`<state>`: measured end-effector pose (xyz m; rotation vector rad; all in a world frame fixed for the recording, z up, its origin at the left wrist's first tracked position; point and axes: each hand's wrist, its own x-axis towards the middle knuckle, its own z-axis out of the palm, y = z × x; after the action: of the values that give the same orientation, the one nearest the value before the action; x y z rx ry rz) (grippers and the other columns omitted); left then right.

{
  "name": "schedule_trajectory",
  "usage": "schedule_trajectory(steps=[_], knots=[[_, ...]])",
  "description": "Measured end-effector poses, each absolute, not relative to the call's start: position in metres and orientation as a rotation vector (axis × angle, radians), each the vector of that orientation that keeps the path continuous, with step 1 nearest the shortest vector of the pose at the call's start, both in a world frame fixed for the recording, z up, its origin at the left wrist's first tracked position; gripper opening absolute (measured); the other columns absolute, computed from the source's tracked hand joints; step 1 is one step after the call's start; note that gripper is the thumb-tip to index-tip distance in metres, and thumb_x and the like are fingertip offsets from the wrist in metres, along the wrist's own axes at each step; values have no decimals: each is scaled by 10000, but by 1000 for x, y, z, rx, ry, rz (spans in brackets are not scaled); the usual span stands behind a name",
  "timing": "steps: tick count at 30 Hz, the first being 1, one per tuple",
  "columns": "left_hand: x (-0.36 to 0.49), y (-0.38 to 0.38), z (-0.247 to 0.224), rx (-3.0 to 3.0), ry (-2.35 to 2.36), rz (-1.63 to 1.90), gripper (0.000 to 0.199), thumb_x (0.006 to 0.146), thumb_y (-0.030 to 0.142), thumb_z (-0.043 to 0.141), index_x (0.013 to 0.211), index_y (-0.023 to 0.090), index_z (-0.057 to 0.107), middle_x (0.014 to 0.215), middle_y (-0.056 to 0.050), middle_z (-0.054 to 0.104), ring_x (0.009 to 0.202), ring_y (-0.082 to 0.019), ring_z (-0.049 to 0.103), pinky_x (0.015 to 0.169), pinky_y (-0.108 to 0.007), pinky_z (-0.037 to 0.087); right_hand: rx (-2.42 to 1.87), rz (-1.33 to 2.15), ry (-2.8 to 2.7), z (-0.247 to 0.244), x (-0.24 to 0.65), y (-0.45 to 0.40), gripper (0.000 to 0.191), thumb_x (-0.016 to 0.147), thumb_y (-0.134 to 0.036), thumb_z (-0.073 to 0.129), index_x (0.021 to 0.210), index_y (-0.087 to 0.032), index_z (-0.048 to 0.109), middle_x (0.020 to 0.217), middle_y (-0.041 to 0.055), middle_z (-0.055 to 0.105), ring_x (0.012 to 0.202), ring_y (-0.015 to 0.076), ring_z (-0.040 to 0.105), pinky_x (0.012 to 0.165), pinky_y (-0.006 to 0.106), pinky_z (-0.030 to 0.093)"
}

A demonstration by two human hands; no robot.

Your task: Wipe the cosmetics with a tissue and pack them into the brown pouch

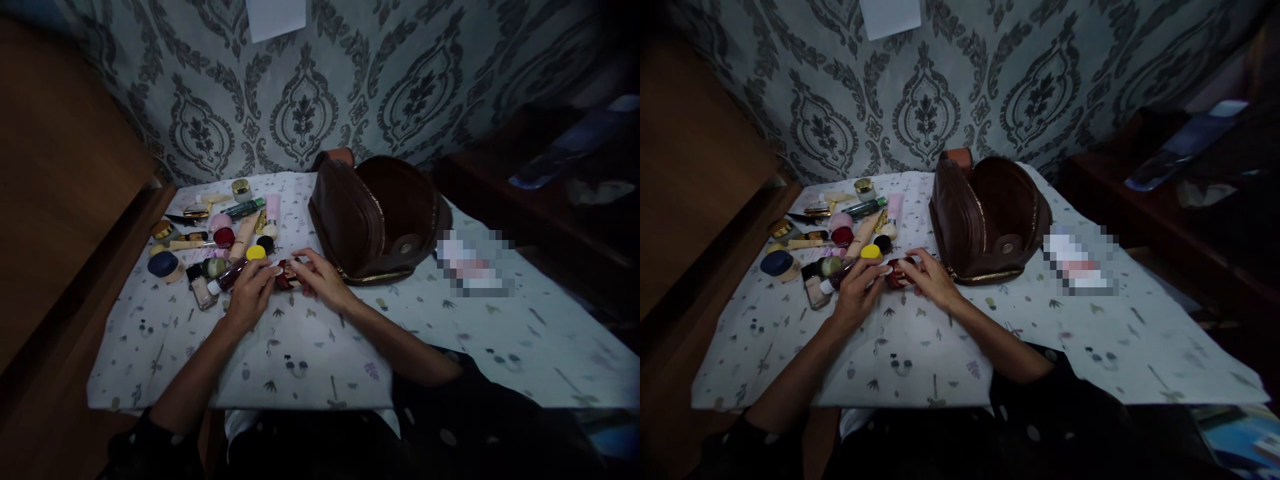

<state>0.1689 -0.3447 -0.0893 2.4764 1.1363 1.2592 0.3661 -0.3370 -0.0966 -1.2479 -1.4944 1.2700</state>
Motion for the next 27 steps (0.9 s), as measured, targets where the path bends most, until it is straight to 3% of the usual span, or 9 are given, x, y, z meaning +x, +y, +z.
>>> schedule_trajectory(steps=[2, 4, 13, 17, 21, 27], knots=[[167, -342, -90, 2445, 1149, 1260, 192, 950, 180, 507, 1063, 202, 661, 1034, -71, 610, 981, -179, 617, 887, -332, 515, -1180, 1328, -1527, -97, 368, -336, 561, 844, -571, 604, 1292, -243, 525, 655, -56, 546, 473, 101, 520, 396, 201, 392], [165, -341, -90, 2423, 1144, 1264, 186, 947, 177, 512, 1056, 200, 661, 1016, -63, 614, 972, -174, 620, 883, -319, 514, -1123, 1366, -1552, -99, 369, -335, 605, 789, -512, 692, 1305, -247, 521, 746, -36, 571, 554, 102, 533, 437, 198, 434], [169, -344, -89, 2424, 1153, 1316, 199, 940, 178, 527, 1078, 203, 667, 1033, -71, 626, 995, -186, 624, 900, -337, 517, -1108, 1362, -1471, -95, 362, -337, 436, 761, -533, 706, 1015, -220, 540, 760, -19, 613, 590, 106, 540, 418, 175, 430], [171, -344, -92, 2464, 1108, 1296, 220, 945, 175, 515, 1099, 213, 667, 1080, -89, 624, 1030, -200, 612, 924, -379, 510, -1148, 1402, -1381, -92, 360, -337, 440, 793, -589, 646, 1004, -224, 520, 651, -58, 577, 444, 73, 480, 357, 160, 338], [170, -342, -94, 2460, 1092, 1299, 216, 937, 166, 527, 1092, 214, 669, 1082, -92, 628, 1034, -202, 609, 925, -389, 508, -1187, 1406, -1365, -92, 360, -335, 458, 787, -605, 641, 1010, -224, 520, 615, -68, 552, 437, 80, 491, 358, 165, 338], [164, -338, -95, 2324, 1126, 1294, 190, 921, 180, 556, 1052, 206, 691, 1050, -68, 647, 1012, -187, 636, 908, -352, 518, -1127, 1369, -1450, -98, 361, -331, 398, 663, -403, 777, 849, -216, 478, 616, -86, 513, 465, 65, 436, 416, 178, 332]])
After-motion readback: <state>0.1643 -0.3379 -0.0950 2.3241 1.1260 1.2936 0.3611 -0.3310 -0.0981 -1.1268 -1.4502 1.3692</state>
